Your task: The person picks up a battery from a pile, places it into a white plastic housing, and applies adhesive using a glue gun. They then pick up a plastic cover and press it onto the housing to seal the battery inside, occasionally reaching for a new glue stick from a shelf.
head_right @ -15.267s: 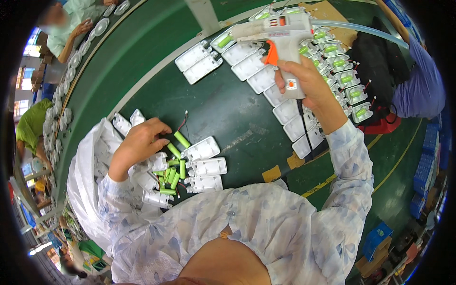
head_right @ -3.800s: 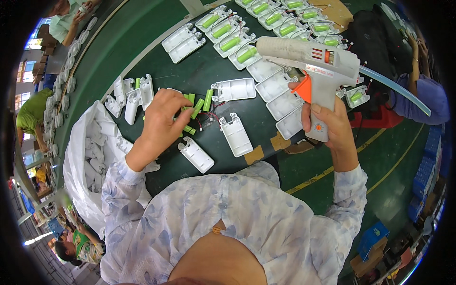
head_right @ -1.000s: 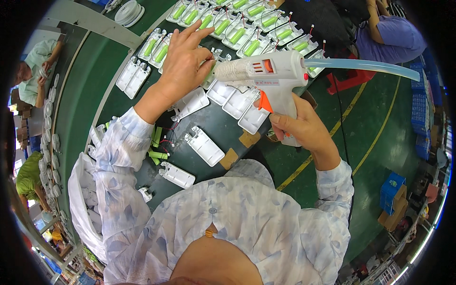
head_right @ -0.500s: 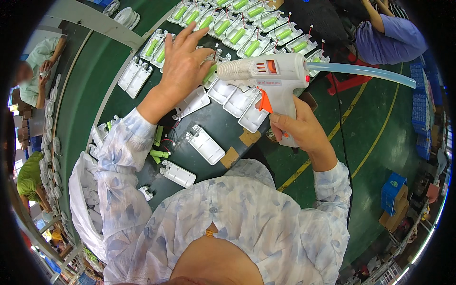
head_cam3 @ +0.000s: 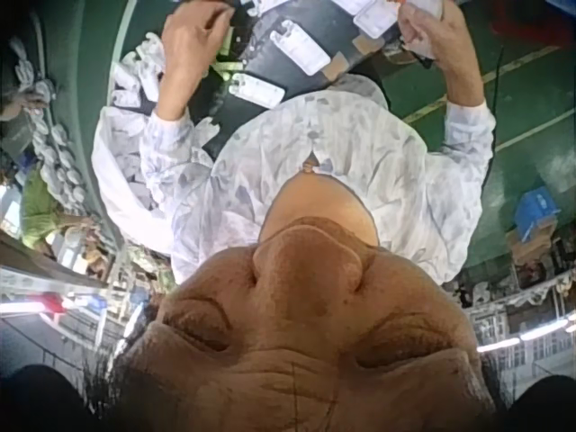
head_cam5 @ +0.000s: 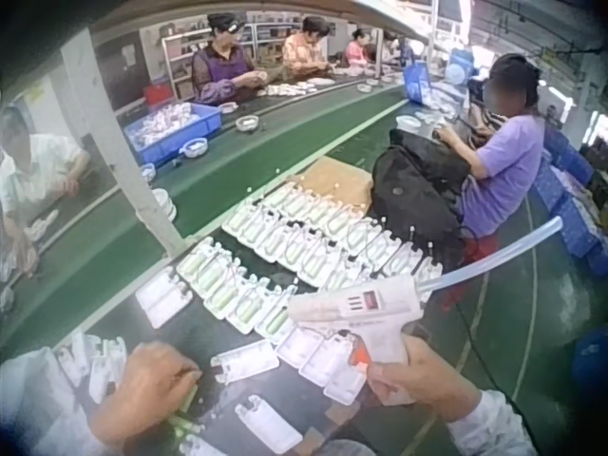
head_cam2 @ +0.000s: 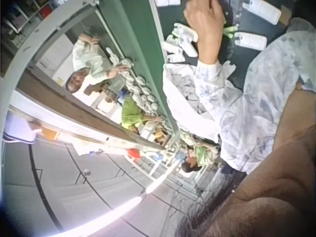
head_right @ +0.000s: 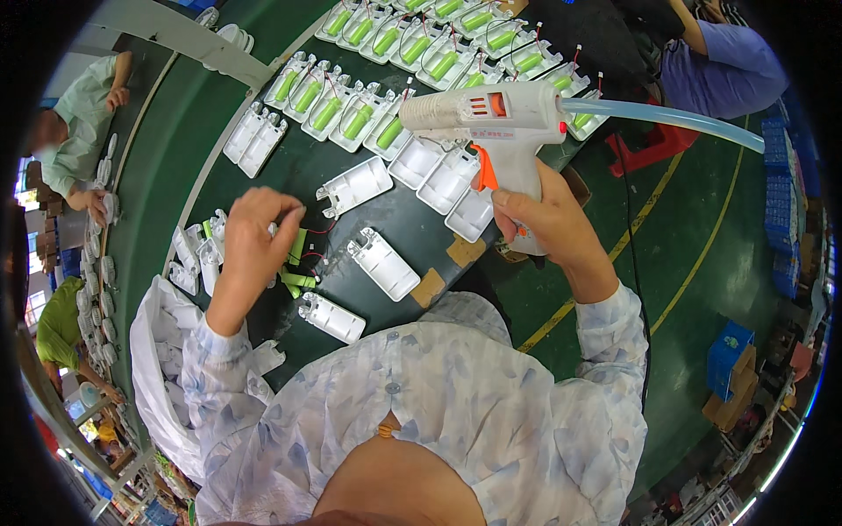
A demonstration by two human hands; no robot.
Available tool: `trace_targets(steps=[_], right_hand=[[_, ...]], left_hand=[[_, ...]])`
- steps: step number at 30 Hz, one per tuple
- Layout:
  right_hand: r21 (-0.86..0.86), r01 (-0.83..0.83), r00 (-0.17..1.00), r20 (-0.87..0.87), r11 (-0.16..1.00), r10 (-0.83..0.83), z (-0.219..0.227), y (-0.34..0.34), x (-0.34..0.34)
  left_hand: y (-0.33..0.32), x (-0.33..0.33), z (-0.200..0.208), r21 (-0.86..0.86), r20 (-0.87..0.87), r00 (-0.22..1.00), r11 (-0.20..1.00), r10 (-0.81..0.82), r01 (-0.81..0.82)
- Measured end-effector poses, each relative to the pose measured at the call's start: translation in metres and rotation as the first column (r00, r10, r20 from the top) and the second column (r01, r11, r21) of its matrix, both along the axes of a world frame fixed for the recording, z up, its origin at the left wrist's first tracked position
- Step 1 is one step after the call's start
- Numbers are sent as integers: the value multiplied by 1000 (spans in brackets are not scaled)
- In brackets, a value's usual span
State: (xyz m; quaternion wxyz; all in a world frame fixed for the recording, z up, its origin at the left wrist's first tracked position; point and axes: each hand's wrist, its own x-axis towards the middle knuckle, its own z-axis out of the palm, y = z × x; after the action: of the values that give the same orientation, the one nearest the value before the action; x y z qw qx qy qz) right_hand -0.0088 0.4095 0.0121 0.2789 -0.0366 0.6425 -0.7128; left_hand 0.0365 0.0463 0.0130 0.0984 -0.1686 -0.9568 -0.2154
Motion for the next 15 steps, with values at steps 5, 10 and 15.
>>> trace_targets(steps=[5, 10, 15], right_hand=[[48, -2, 1000, -9, 999, 3, 4, 6, 7], [76, 1, 1000, -6, 997, -1, 4, 5, 10], [7, -32, 999, -38, 999, 32, -1, 9, 10]], left_hand=[[2, 31, -7, -168, 88, 992, 983, 90, -74], [6, 38, -14, -253, 31, 988, 957, 154, -142], [0, 33, -13, -194, 162, 962, 963, 218, -186]])
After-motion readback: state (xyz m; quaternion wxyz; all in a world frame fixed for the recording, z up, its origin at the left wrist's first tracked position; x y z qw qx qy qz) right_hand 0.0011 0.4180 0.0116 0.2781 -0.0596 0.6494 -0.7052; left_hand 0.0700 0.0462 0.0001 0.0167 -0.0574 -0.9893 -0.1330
